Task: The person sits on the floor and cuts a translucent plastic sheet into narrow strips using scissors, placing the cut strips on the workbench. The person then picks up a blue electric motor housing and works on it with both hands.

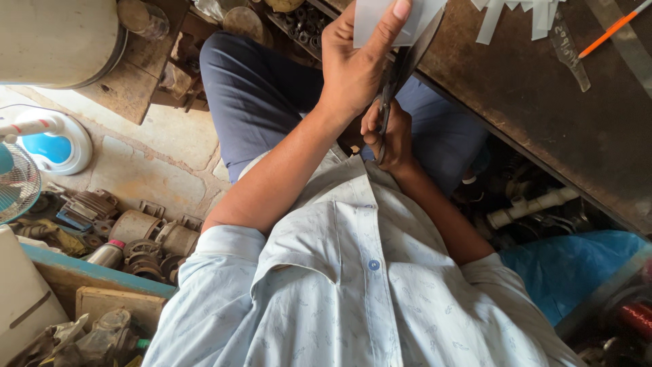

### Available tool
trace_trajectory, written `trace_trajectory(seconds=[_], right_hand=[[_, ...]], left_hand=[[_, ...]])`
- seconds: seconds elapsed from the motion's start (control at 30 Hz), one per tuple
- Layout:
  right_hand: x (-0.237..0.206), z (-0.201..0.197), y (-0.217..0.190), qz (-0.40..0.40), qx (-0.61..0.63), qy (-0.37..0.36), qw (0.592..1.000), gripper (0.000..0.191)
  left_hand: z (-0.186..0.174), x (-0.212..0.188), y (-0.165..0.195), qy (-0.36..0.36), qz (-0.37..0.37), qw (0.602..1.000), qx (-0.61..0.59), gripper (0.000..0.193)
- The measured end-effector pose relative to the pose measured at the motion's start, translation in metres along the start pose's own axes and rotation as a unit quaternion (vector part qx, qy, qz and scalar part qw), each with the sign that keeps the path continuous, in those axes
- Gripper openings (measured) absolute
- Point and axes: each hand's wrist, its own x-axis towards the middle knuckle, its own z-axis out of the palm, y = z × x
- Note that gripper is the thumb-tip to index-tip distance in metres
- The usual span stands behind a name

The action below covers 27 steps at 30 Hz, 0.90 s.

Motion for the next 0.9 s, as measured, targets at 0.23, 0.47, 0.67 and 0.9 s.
trace_trajectory(seconds=[0.23, 0.47, 0.67, 0.9], right_hand=[[0.0, 0.0, -0.002, 0.002, -0.009, 0.003, 1.0, 0.07], [0.001, 0.001, -0.005, -0.003, -0.03, 0.005, 1.0, 0.069], [0.001, 0.002, -0.009, 0.008, -0.032, 0.015, 0.999, 0.068], [0.0, 0.002, -0.011, -0.01, -0.058, 0.03, 0.998, 0.064]], left_hand=[[0.001, -0.002, -0.003, -0.007, 0.003, 1.0, 0.016, 0.025], [-0.001, -0.002, -0.005, -0.01, 0.017, 0.999, 0.037, 0.027], [0.001, -0.003, -0.002, -0.013, 0.008, 0.999, 0.03, 0.026], [0.002, -0.003, 0.003, -0.012, -0.015, 0.998, 0.056, 0.026]])
